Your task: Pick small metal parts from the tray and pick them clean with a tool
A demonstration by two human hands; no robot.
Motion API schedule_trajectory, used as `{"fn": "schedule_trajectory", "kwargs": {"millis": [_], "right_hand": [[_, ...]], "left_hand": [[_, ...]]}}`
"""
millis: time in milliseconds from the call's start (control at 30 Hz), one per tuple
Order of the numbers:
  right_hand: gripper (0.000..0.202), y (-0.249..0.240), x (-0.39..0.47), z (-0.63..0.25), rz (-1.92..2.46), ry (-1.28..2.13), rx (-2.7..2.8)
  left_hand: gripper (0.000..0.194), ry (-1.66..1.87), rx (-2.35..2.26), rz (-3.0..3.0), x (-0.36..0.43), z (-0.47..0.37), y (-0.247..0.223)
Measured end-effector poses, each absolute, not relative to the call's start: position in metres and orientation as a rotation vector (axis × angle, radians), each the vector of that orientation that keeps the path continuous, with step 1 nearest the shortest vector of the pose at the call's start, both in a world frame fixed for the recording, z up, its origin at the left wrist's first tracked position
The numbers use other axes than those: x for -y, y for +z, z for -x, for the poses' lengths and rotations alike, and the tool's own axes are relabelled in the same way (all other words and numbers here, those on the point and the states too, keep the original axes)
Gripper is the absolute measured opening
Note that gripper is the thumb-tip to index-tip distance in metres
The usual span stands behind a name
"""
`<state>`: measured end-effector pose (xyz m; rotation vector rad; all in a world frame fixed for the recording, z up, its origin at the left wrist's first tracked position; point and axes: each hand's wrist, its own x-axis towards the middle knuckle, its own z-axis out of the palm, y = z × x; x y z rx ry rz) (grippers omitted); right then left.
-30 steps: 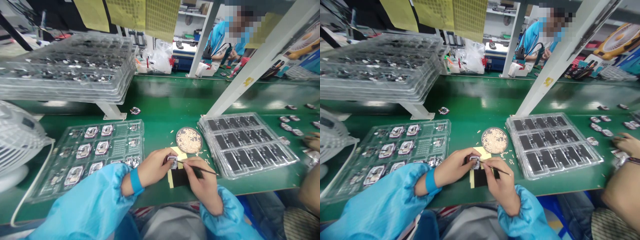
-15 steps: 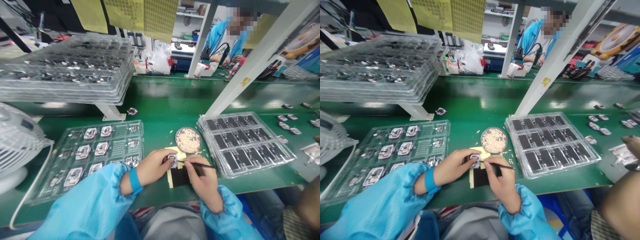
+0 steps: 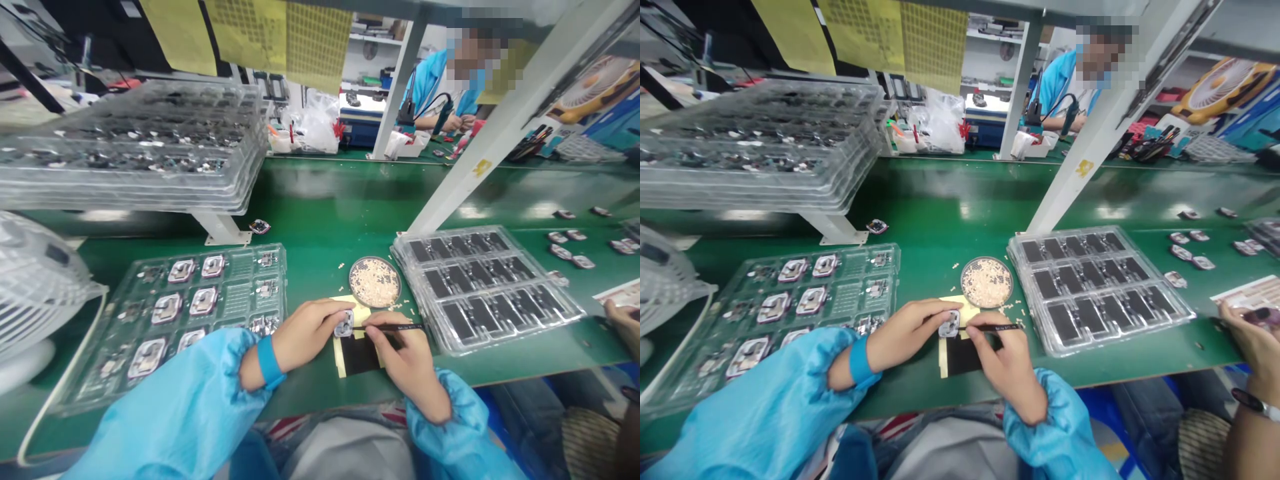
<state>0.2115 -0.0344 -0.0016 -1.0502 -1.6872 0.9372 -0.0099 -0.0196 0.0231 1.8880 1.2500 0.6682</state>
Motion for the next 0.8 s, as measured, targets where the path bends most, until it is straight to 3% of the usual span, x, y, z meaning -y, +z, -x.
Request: {"fn": "schedule_trajectory", "kwargs": {"millis": [100, 433, 567, 700, 800], "right_hand": [[0.001, -0.003, 0.03, -0.214, 0.966, 1.207, 1.505], [0.03, 0.03, 0.054, -0.247, 0.825, 1.477, 1.443], [0.042, 0.071, 0.046, -0.317, 1.061, 1.106, 1.406], [0.036, 0.098, 0.016, -0.398, 1.608, 0.229, 1.415], [0.037, 0.099, 0.008, -0.414, 1.793, 0.201, 1.741]], "left_hand": [[0.034, 0.673, -1.242, -1.857, 0.019, 0.01, 0.024], [0.043, 0.704, -1.343, -1.538, 0.013, 0.011, 0.03], [0.052, 0.746, -1.201, -1.342, 0.009, 0.008, 0.024], [0.047, 0.77, -1.16, -1.248, 0.013, -0.001, 0.022], [0.049, 0.713, -1.213, -1.28, 0.014, -0.003, 0.024]]}}
